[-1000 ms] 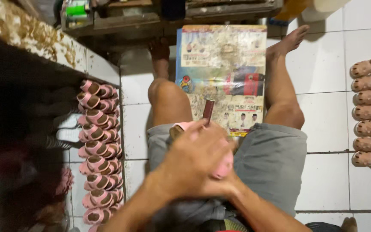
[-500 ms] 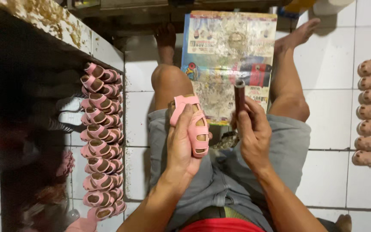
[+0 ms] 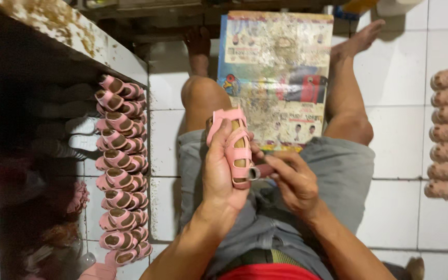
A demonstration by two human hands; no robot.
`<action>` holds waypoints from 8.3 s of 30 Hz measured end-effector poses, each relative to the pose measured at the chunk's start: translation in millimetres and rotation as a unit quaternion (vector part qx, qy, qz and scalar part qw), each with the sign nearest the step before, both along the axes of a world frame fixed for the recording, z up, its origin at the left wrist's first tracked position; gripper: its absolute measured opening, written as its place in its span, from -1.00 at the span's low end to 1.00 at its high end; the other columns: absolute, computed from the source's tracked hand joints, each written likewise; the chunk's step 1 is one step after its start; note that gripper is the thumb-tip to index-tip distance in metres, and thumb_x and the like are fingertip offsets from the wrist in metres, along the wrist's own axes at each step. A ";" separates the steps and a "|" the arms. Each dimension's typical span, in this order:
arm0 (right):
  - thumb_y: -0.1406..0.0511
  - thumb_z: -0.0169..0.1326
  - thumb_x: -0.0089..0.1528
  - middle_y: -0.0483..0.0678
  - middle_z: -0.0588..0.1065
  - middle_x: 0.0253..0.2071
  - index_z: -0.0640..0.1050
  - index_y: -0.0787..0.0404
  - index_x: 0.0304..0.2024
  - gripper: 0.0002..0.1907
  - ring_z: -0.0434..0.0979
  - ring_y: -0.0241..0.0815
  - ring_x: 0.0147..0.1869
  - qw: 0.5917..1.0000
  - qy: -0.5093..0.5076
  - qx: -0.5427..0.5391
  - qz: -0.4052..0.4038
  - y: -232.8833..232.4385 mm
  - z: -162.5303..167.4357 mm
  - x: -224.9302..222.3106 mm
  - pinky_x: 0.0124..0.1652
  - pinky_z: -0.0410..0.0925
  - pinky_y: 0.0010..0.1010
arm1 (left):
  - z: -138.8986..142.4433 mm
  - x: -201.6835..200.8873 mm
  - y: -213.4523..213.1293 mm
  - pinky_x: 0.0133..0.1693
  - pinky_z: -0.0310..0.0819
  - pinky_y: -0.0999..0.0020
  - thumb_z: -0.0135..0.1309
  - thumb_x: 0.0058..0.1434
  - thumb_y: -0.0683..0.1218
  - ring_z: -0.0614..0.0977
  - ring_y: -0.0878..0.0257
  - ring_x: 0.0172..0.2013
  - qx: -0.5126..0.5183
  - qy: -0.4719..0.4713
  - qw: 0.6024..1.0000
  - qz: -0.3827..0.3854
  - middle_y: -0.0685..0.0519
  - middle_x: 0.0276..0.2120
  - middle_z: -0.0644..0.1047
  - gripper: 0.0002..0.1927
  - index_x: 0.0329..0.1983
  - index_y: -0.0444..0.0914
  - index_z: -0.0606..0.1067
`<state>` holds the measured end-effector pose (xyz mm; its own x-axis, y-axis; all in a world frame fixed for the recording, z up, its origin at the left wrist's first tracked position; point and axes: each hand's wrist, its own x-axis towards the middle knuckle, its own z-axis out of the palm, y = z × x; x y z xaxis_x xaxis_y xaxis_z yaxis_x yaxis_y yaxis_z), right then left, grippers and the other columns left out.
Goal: The person assembles pink sandals by attaching straps to the sole using a cylindrical tool. They repeatedly press the tool onto the strap attachment points, then place the finished sandal aside and pick up another sole to continue the process.
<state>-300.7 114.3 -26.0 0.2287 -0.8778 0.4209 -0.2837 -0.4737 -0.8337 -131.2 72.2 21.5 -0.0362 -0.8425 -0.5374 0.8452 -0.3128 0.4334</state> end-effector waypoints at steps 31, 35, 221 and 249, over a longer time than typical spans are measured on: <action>0.55 0.09 0.24 0.10 0.47 -0.01 0.53 0.29 0.14 -0.59 0.53 -0.08 -0.04 0.997 -0.052 0.019 -0.048 9.8 9.9 -1.7 -0.03 0.44 -0.34 | 18.9 -2.1 -2.0 -0.23 0.54 0.30 0.04 0.36 0.13 0.66 0.17 -0.28 0.026 -0.030 0.999 -0.027 0.00 -0.25 0.57 -0.59 0.11 -0.22 0.45; 0.47 0.20 0.23 0.06 0.46 -0.06 0.56 0.22 0.10 -0.63 0.50 -0.12 -0.06 0.998 -0.009 -0.053 0.023 7.6 4.7 -2.1 -0.09 0.41 -0.41 | 12.3 -9.0 -2.4 -0.22 0.58 0.22 0.03 0.34 0.13 0.65 0.16 -0.31 0.042 0.025 0.998 -0.034 0.00 -0.31 0.56 -0.60 0.09 -0.19 0.43; 0.26 0.43 0.02 0.07 0.53 0.09 0.45 0.42 0.25 -0.21 0.56 -0.08 0.12 0.960 -0.209 0.184 -0.035 17.6 -10.4 -15.8 0.08 0.44 -0.33 | 71.5 3.8 -3.6 0.15 0.51 0.14 -0.42 0.38 0.32 0.63 0.07 0.05 -0.135 -0.036 0.988 -0.067 -0.15 0.00 0.58 -0.21 0.23 -0.43 0.37; 0.33 0.34 0.05 0.11 0.55 -0.06 0.48 0.45 0.15 -0.36 0.49 -0.22 -0.25 0.992 0.003 -0.091 -0.088 9.0 -31.9 46.9 -0.22 0.40 -0.49 | 15.6 65.4 65.2 0.05 0.46 0.21 0.14 0.13 -0.12 0.51 0.19 0.06 -0.118 -0.139 0.983 0.017 0.04 0.08 0.43 -0.17 0.47 -0.08 0.11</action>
<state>-253.8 123.3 -57.9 0.0813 -0.8143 0.5747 -0.3810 -0.5582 -0.7370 -65.9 137.4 37.1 0.1157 -0.9428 -0.3126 0.6917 -0.1494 0.7065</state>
